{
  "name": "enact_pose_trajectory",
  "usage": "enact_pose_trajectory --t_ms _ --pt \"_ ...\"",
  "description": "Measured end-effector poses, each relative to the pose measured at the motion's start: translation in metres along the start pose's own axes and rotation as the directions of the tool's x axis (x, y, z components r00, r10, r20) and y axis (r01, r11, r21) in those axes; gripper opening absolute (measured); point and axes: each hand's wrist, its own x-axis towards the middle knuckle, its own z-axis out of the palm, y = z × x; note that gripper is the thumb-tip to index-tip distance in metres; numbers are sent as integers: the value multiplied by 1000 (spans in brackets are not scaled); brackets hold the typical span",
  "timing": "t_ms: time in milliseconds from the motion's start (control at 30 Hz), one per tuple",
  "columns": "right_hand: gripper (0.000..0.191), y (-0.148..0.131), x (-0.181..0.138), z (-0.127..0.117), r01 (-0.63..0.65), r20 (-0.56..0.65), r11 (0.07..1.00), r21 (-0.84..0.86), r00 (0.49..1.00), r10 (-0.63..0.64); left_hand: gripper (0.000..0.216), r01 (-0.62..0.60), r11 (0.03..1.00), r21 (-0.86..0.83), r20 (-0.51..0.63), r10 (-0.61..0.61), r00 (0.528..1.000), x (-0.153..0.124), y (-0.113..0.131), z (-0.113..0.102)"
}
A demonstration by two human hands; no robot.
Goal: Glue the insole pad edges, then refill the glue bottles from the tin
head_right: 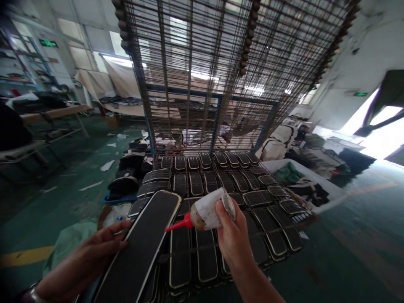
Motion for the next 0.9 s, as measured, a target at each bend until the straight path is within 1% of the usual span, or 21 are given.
enact_pose_trajectory --t_ms 133,400,600,767,900 --pt "37 4 -12 4 -47 24 999 -14 999 47 35 6 999 -33 -1 -6 1000 -2 3 -3" --pt "31 9 -33 9 -95 177 995 -9 980 95 39 -42 998 -45 -69 39 997 -2 0 -10" --pt "34 14 -45 12 -106 270 994 -13 957 106 40 -86 989 -123 -89 75 993 -4 1 -18" --pt "38 19 -51 14 -122 302 993 8 946 113 42 -131 979 -155 -183 102 978 -5 1 -28" --pt "36 23 -52 17 -137 344 990 25 931 120 34 -183 969 -168 -266 134 954 -9 0 -33"
